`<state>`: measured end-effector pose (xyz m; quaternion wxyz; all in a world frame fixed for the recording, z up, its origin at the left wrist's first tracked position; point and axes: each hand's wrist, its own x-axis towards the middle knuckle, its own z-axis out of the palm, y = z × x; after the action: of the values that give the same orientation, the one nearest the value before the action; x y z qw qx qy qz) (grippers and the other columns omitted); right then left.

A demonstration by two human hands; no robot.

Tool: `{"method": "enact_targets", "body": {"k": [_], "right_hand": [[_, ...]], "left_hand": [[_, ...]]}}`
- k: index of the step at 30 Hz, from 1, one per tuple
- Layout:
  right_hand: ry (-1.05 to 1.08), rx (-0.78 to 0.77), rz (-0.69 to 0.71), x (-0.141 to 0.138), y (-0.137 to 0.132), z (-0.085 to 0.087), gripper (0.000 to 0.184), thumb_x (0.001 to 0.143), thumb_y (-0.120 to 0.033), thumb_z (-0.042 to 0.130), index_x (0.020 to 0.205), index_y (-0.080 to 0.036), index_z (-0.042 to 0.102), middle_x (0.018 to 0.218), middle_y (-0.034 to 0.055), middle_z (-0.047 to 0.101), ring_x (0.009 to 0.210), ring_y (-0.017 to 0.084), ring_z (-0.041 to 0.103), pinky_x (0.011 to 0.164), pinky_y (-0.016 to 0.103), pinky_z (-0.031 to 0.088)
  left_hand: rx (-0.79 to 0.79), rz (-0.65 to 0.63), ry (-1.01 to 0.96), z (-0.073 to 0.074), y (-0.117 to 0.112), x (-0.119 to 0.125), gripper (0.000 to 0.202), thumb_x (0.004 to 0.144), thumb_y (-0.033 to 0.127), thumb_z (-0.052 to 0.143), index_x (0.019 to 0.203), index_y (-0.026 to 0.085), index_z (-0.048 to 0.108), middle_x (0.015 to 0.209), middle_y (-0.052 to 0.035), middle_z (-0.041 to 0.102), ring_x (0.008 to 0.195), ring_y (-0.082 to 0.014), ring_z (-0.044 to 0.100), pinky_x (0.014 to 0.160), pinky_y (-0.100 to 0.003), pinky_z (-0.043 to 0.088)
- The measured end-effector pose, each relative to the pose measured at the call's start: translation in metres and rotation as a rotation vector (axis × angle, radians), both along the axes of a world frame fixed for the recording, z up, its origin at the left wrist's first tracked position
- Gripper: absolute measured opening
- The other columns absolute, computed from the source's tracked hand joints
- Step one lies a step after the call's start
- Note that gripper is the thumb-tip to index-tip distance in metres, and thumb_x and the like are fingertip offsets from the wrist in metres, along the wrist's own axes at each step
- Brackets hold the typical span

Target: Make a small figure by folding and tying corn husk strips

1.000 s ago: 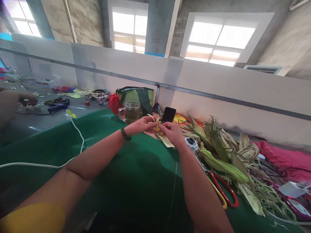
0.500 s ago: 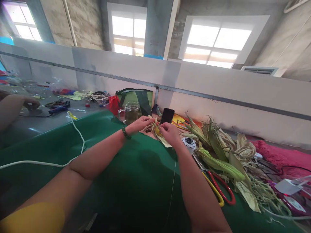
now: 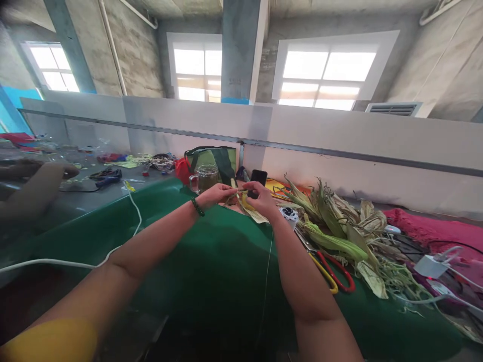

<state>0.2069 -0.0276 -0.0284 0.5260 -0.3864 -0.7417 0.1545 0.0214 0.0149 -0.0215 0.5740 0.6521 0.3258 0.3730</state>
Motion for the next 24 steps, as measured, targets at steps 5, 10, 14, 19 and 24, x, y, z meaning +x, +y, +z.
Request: {"method": "enact_targets", "body": {"k": [5,10,14,19,24], "right_hand": [[-0.010,0.013,0.099,-0.013,0.000,-0.006,0.029,0.068,-0.043,0.073,0.082,-0.021,0.059,0.082,0.0012,0.064,0.079,0.018,0.060,0.076,0.034,0.048],[0.078,-0.043,0.061,-0.010,0.008,-0.007,0.032,0.070,-0.050,0.068,0.074,-0.021,0.055,0.068,-0.0014,0.057,0.063,0.015,0.053,0.062,0.030,0.042],[0.086,-0.116,0.089,-0.011,0.003,-0.004,0.037,0.066,-0.050,0.072,0.073,-0.022,0.050,0.061,-0.0055,0.049,0.056,0.012,0.044,0.055,0.027,0.035],[0.209,-0.129,0.097,-0.017,0.002,-0.006,0.039,0.060,-0.044,0.076,0.076,-0.023,0.047,0.064,-0.0066,0.049,0.058,0.012,0.046,0.056,0.026,0.038],[0.187,-0.130,0.087,-0.018,0.006,-0.011,0.039,0.059,-0.040,0.074,0.079,-0.023,0.046,0.065,-0.0054,0.056,0.061,0.014,0.054,0.060,0.028,0.043]], "left_hand": [[-0.044,0.015,-0.103,-0.002,-0.014,0.000,0.041,0.069,0.047,0.080,0.071,0.009,0.068,0.059,-0.0028,0.063,0.052,-0.0071,0.055,0.053,-0.020,0.039],[-0.058,-0.023,-0.116,-0.003,-0.018,-0.002,0.050,0.051,0.048,0.089,0.077,0.009,0.072,0.071,-0.0075,0.070,0.066,-0.0122,0.063,0.068,-0.025,0.047],[0.027,-0.023,-0.125,-0.010,-0.021,-0.005,0.048,0.051,0.047,0.089,0.076,0.009,0.074,0.067,-0.0051,0.068,0.065,-0.0107,0.059,0.070,-0.025,0.046],[0.079,0.026,-0.118,-0.025,-0.027,-0.006,0.044,0.059,0.049,0.084,0.070,0.008,0.073,0.065,-0.0049,0.067,0.061,-0.0094,0.054,0.063,-0.023,0.041],[0.076,0.094,-0.134,-0.043,-0.032,-0.002,0.049,0.062,0.056,0.079,0.079,0.009,0.073,0.072,-0.0052,0.068,0.064,-0.0105,0.055,0.065,-0.024,0.043]]}}
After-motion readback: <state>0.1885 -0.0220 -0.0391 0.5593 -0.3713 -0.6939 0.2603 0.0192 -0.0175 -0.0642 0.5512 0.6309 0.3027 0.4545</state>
